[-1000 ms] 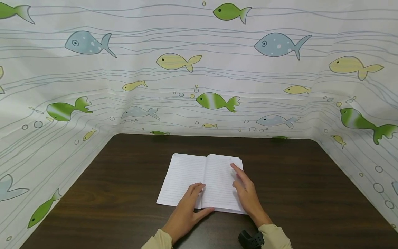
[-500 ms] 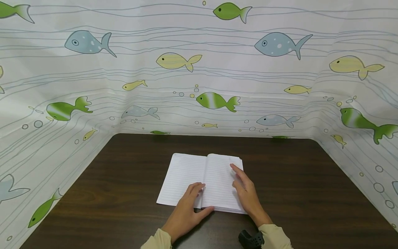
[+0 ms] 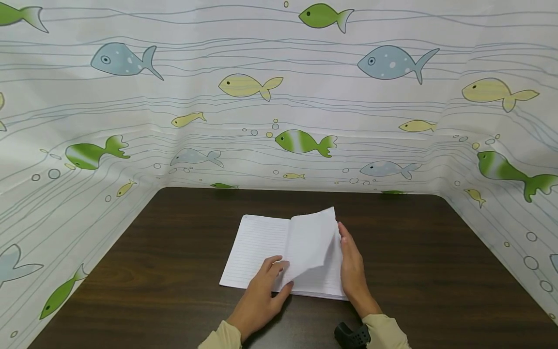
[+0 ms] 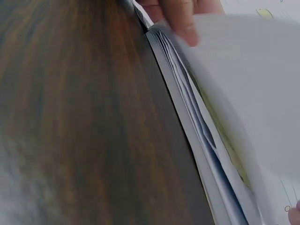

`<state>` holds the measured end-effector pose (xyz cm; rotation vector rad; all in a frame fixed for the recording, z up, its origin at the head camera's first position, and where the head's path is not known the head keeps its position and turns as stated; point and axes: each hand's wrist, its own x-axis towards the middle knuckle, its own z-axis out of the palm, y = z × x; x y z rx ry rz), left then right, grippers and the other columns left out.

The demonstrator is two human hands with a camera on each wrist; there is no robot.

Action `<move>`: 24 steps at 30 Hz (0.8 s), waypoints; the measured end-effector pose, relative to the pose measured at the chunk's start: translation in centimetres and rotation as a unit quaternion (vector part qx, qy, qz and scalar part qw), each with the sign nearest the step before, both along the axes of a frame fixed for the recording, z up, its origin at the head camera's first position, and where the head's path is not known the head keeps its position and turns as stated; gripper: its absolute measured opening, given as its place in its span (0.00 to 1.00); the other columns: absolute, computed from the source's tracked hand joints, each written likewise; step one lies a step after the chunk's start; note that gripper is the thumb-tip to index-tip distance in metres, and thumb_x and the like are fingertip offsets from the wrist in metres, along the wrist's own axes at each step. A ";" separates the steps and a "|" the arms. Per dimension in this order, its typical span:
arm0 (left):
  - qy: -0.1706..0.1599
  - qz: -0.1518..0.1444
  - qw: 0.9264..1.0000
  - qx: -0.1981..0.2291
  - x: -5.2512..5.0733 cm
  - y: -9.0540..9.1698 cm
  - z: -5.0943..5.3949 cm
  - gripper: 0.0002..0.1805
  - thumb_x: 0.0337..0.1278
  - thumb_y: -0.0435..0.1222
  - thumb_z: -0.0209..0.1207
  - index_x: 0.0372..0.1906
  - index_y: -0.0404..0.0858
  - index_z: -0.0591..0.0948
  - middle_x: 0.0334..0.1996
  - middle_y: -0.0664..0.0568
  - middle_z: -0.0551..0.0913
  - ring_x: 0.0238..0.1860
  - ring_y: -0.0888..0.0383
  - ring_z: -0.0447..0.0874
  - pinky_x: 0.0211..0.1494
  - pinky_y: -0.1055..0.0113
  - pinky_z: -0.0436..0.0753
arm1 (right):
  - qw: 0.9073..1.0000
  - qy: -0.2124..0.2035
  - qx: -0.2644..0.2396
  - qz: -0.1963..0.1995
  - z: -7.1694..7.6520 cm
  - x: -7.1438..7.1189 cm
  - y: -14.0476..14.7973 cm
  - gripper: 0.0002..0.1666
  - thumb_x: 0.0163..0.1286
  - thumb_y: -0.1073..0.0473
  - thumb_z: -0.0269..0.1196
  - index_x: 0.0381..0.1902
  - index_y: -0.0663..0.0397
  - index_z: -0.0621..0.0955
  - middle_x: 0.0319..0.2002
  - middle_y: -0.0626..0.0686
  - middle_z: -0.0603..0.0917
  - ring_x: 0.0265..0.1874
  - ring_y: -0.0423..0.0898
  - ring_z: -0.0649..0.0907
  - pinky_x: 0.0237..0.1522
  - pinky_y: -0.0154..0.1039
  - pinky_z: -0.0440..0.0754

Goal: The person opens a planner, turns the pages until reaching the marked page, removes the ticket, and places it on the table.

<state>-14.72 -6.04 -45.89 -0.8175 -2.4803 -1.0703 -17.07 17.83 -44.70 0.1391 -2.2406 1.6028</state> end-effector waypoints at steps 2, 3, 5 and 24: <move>0.007 0.015 1.000 0.020 -0.1 0.1 -0.1 0.21 0.65 0.35 0.67 0.60 0.36 0.78 0.58 0.47 0.78 0.51 0.56 0.84 0.53 0.58 0.86 | 1.000 -0.013 -0.006 -0.006 -0.1 -0.1 0.0 0.32 0.88 0.50 0.37 0.81 0.59 0.58 0.80 0.59 0.60 0.80 0.56 0.58 0.78 0.60 0.52; 0.011 0.024 0.999 0.034 -0.1 0.1 -0.1 0.21 0.66 0.34 0.66 0.60 0.34 0.77 0.57 0.47 0.78 0.51 0.56 0.85 0.52 0.58 0.86 | 1.000 -0.023 -0.008 -0.009 -0.1 -0.1 -0.1 0.32 0.88 0.51 0.38 0.81 0.58 0.59 0.80 0.59 0.60 0.80 0.56 0.59 0.78 0.59 0.52; 0.019 0.054 0.997 0.058 -0.2 0.2 -0.1 0.20 0.66 0.33 0.65 0.59 0.31 0.76 0.53 0.47 0.80 0.49 0.55 0.85 0.50 0.56 0.86 | 0.999 -0.044 -0.005 -0.015 -0.2 -0.2 -0.1 0.32 0.87 0.51 0.42 0.81 0.57 0.59 0.80 0.58 0.60 0.79 0.56 0.60 0.78 0.58 0.54; 0.096 0.041 0.993 -0.057 -0.4 -0.5 0.0 0.25 0.58 0.25 0.64 0.63 0.35 0.82 0.69 0.45 0.77 0.71 0.48 0.74 0.72 0.49 0.72 | 0.995 -0.080 0.048 -0.030 -0.3 -0.4 -0.4 0.28 0.80 0.58 0.56 0.75 0.54 0.71 0.77 0.61 0.66 0.78 0.60 0.63 0.76 0.59 0.59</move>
